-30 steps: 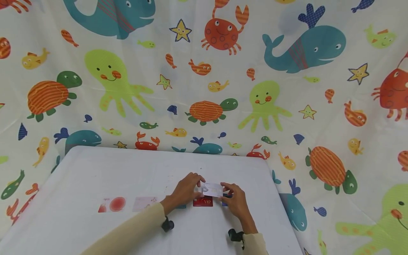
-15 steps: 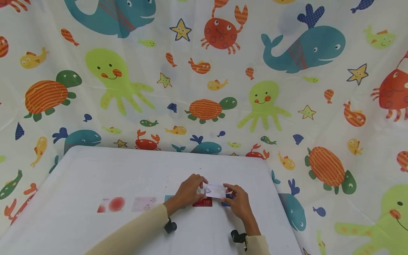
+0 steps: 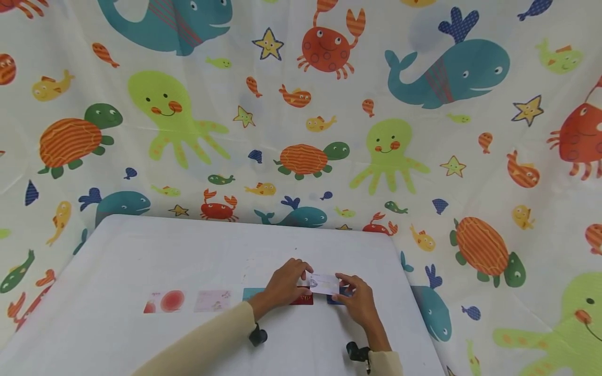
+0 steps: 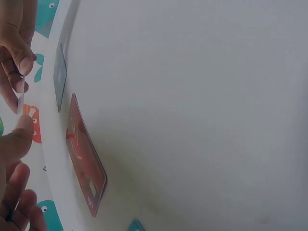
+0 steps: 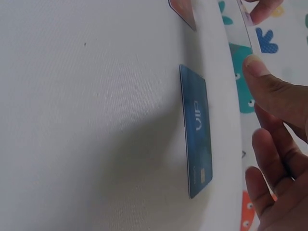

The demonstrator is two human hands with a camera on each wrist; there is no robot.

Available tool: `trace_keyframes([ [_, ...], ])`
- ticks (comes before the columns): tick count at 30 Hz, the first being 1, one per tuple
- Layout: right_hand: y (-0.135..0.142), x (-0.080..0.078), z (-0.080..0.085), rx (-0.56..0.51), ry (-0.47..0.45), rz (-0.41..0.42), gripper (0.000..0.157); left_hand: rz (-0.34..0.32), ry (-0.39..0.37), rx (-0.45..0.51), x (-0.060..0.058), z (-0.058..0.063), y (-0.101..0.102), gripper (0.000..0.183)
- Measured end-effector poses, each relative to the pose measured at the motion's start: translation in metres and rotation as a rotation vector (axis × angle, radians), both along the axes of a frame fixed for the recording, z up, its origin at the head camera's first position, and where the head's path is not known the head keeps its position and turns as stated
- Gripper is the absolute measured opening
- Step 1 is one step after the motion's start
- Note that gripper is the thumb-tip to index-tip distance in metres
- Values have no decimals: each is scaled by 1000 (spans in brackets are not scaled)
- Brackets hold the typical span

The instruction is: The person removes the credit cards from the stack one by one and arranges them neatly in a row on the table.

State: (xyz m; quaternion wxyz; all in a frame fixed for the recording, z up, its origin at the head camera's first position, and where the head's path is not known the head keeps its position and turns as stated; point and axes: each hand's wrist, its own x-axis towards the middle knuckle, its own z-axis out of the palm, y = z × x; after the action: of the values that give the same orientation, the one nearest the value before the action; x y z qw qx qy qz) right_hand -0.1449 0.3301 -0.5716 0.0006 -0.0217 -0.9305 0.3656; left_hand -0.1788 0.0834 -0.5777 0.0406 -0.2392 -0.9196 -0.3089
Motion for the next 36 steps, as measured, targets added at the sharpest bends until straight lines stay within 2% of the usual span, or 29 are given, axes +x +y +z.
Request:
trace_keyframes([
  [6, 7, 1, 2, 6, -4, -2, 53, -22, -9, 20, 3, 4, 5, 46],
  [16, 21, 3, 3, 16, -39, -4, 53, -55, 8, 26, 2, 0, 15, 44],
  [25, 33, 6, 8, 27, -51, 1, 53, -79, -45, 52, 6, 1, 24, 46],
  [36, 44, 11, 9, 23, -57, -32, 53, -104, -61, 38, 9, 4, 37, 48],
])
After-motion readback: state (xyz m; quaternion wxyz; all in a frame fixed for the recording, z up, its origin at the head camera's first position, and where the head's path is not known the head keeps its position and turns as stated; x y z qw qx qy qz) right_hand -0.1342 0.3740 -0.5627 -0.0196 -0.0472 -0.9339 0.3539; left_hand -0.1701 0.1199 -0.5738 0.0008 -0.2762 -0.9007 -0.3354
